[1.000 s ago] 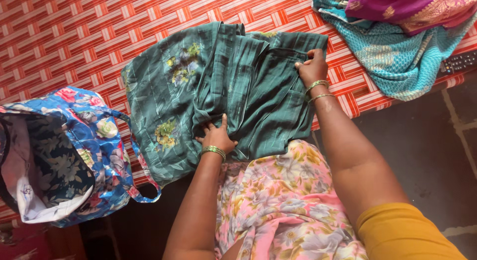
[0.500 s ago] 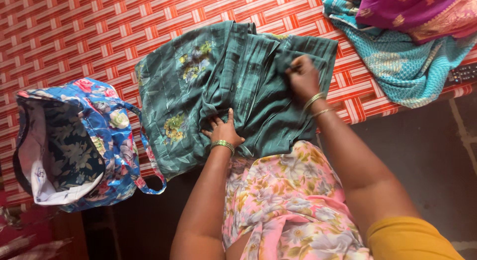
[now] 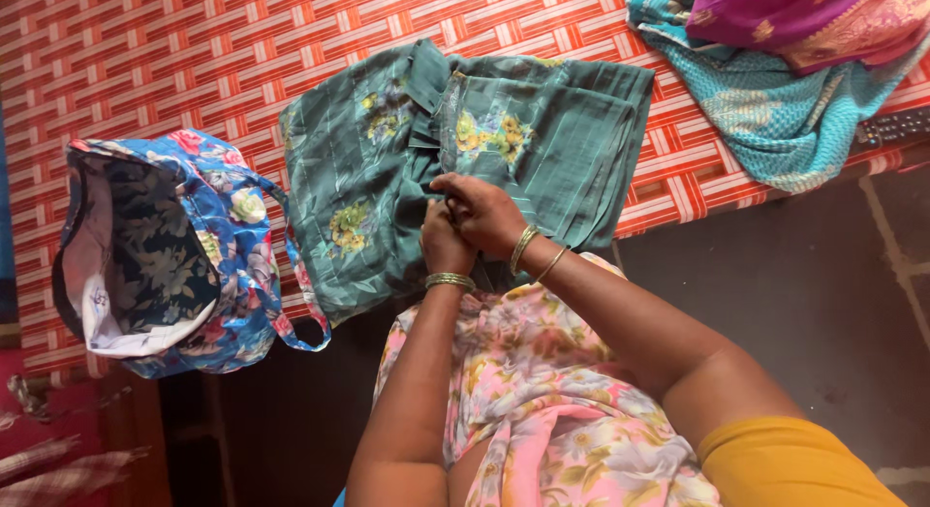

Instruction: The person folds floral and solid fabric items on a woven surface and places them into a floral bag.

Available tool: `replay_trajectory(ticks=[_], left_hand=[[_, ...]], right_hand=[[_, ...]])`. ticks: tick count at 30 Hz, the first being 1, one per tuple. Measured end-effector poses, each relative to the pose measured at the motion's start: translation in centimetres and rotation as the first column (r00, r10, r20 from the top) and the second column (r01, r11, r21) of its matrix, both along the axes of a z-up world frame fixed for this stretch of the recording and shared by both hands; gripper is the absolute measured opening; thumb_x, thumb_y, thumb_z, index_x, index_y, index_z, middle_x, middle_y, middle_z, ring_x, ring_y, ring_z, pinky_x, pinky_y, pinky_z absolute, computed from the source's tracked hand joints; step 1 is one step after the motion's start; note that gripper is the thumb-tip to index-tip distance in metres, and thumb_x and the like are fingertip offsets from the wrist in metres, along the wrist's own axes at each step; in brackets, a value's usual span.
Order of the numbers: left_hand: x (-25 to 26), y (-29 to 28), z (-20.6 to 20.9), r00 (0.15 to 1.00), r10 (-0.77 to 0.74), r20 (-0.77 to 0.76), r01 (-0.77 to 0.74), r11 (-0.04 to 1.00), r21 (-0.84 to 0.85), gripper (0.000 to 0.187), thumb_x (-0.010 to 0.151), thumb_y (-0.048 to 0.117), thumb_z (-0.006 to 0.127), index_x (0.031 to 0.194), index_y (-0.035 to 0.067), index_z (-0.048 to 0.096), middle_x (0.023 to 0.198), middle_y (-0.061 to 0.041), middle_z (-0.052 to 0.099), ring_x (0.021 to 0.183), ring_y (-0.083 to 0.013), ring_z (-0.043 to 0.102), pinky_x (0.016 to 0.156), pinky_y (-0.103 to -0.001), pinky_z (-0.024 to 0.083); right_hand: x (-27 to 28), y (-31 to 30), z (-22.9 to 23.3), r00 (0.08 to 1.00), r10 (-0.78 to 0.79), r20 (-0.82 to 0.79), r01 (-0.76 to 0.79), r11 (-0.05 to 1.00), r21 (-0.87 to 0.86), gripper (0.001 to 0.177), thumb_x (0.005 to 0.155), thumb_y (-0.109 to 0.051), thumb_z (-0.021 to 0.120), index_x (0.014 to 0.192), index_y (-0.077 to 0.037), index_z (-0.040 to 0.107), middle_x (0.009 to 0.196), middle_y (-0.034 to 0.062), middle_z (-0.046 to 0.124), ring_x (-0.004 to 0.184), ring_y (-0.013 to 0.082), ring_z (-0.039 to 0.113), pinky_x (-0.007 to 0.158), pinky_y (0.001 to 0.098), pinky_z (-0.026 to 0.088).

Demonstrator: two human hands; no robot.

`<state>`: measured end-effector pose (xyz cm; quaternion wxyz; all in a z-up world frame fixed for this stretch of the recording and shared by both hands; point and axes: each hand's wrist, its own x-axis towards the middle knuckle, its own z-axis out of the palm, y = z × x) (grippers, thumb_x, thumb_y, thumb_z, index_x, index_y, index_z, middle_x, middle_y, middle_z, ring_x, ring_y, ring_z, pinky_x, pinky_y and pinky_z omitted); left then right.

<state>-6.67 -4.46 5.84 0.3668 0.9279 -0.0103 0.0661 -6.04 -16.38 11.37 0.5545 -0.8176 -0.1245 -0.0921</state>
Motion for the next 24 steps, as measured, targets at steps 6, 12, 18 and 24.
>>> replay_trajectory(ticks=[6,12,18,24], left_hand=[[0.2,-1.2,1.3,0.989,0.125,0.084,-0.103,0.968,-0.229,0.021,0.092,0.008,0.065,0.112,0.007,0.072,0.105,-0.016,0.074,0.096,-0.035,0.073,0.083,-0.042,0.057],[0.1,-2.8,1.3,1.0,-0.02,-0.005,0.016,0.891,-0.453,0.034,0.085,-0.004,0.067,0.117,0.006,0.072,0.106,-0.011,0.078,0.098,-0.0192,0.077,0.087,-0.032,0.059],[0.8,-4.3,1.6,0.985,-0.152,-0.076,0.037,0.629,-0.777,0.047,0.079,-0.003,0.07,0.125,0.007,0.065,0.11,-0.003,0.074,0.099,-0.0124,0.072,0.088,-0.026,0.059],[0.7,-4.4,1.1,0.988,-0.152,-0.036,0.094,0.766,-0.636,0.036,0.084,0.002,0.078,0.12,0.003,0.074,0.108,-0.004,0.076,0.094,-0.0086,0.073,0.084,-0.024,0.06]], right_hand=[[-0.4,-1.3,0.7,0.975,-0.135,-0.179,0.131,0.991,-0.036,0.032,0.093,-0.011,0.07,0.124,-0.015,0.063,0.095,0.0097,0.074,0.088,0.026,0.074,0.076,0.0366,0.057],[0.4,-4.2,-1.7,0.975,-0.038,-0.22,0.15,0.842,0.518,0.049,0.089,0.001,0.073,0.132,-0.007,0.051,0.097,0.0021,0.067,0.087,0.0088,0.067,0.074,0.025,0.057],[-0.1,-6.6,-4.6,0.892,0.032,-0.451,0.28,0.743,0.607,0.03,0.098,-0.006,0.06,0.127,-0.007,0.049,0.096,0.002,0.069,0.078,0.0068,0.064,0.068,0.0229,0.056],[-0.4,-7.3,-6.4,0.891,0.15,-0.429,0.218,0.688,0.693,0.021,0.106,-0.017,0.058,0.119,-0.001,0.057,0.102,0.004,0.069,0.09,0.0101,0.069,0.081,0.0254,0.061]])
